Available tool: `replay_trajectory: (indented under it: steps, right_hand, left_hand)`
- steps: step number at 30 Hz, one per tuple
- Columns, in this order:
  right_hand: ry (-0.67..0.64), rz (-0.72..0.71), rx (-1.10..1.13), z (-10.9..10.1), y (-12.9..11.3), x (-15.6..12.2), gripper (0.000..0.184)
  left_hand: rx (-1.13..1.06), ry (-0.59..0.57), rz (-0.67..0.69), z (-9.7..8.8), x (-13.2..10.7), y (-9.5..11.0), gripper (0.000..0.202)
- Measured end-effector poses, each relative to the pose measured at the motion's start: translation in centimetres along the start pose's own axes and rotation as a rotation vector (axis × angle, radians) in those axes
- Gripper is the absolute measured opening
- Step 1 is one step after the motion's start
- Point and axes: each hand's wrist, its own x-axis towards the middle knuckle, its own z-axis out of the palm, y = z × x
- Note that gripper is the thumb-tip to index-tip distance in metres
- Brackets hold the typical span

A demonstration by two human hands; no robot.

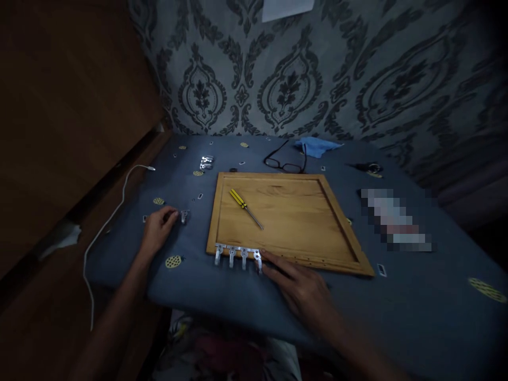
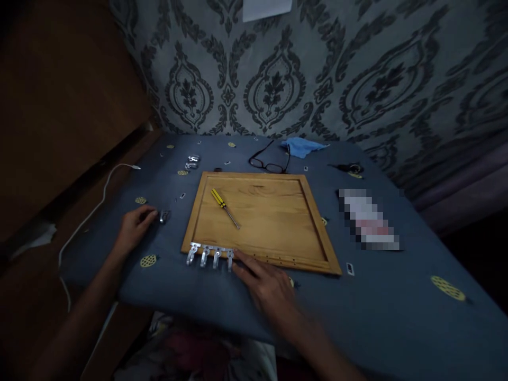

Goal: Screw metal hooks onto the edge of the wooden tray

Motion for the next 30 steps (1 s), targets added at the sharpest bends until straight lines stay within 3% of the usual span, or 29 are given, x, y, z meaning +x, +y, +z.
replay_trajectory:
  steps: [7,14,18,23,30]
  right_hand:
    - [-0.005,0.014,-0.012,0.1,0.2,0.0,0.048]
    - [-0.013,0.009,-0.008,0.0,0.2,0.0,0.047]
    - [-0.005,0.008,-0.011,-0.1,0.1,0.2,0.042]
    - [0.050,-0.022,-0.014,0.0,0.1,0.3,0.041]
    - [-0.017,0.022,0.004,0.0,-0.1,-0.1,0.040]
  left_hand:
    - [0.078,-0.052,0.094,0.0,2.0,0.2,0.029]
    - [0.175,-0.283,0.271,0.5,6.9,1.3,0.027]
    - [0.205,-0.379,0.330,0.8,8.3,0.8,0.026]
    - [0.206,-0.390,0.341,0.8,8.7,0.1,0.023]
    - [0.222,-0.334,0.327,0.6,8.2,0.6,0.017]
